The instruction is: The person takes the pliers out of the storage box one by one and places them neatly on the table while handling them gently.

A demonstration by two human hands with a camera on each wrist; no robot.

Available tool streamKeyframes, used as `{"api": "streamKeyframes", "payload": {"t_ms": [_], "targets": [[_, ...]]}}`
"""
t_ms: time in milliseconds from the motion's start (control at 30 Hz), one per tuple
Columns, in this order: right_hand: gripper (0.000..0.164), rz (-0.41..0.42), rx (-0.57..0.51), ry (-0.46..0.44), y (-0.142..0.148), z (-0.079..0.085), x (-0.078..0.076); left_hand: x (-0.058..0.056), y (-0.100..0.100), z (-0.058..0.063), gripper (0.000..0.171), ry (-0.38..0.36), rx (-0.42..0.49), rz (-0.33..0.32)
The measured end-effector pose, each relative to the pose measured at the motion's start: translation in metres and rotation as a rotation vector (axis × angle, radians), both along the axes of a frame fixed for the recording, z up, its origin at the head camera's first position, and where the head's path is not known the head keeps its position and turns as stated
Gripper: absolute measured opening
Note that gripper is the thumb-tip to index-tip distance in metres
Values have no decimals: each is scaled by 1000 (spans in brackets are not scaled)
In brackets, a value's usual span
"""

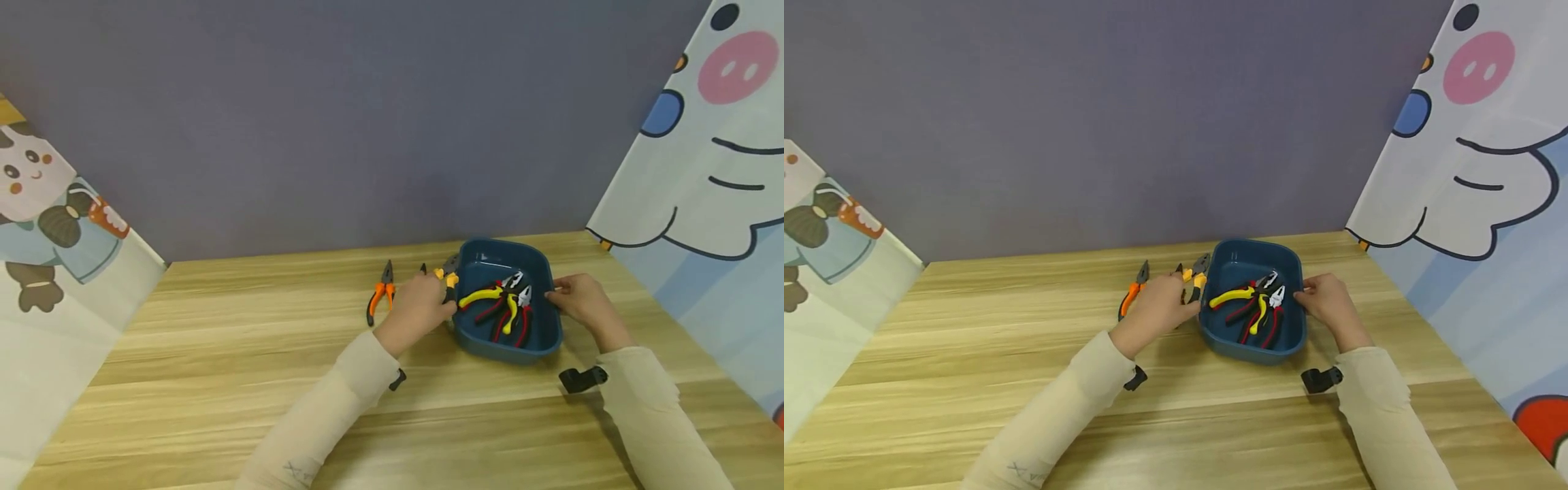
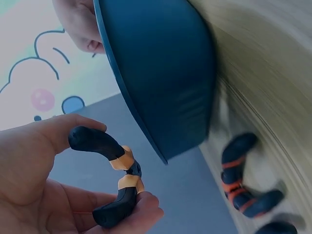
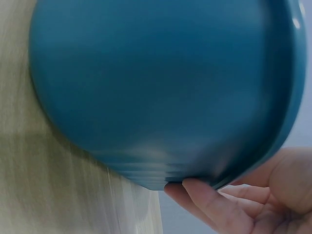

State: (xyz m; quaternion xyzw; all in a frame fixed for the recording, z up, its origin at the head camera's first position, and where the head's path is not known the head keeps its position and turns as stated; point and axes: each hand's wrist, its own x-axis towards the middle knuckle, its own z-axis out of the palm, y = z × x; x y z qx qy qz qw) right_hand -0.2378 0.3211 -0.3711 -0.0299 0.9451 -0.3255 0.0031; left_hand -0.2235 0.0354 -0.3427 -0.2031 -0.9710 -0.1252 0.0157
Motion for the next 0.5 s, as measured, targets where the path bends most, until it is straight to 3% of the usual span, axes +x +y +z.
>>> {"api": "streamKeyframes", "payload": {"t_ms": [200, 500], "targets": [[40, 7, 3, 16, 2, -3, -2, 2, -19, -6, 44, -38, 148, 38], [40, 1, -11, 7, 0, -2, 0, -1, -38, -11, 49, -34, 123, 92]]}}
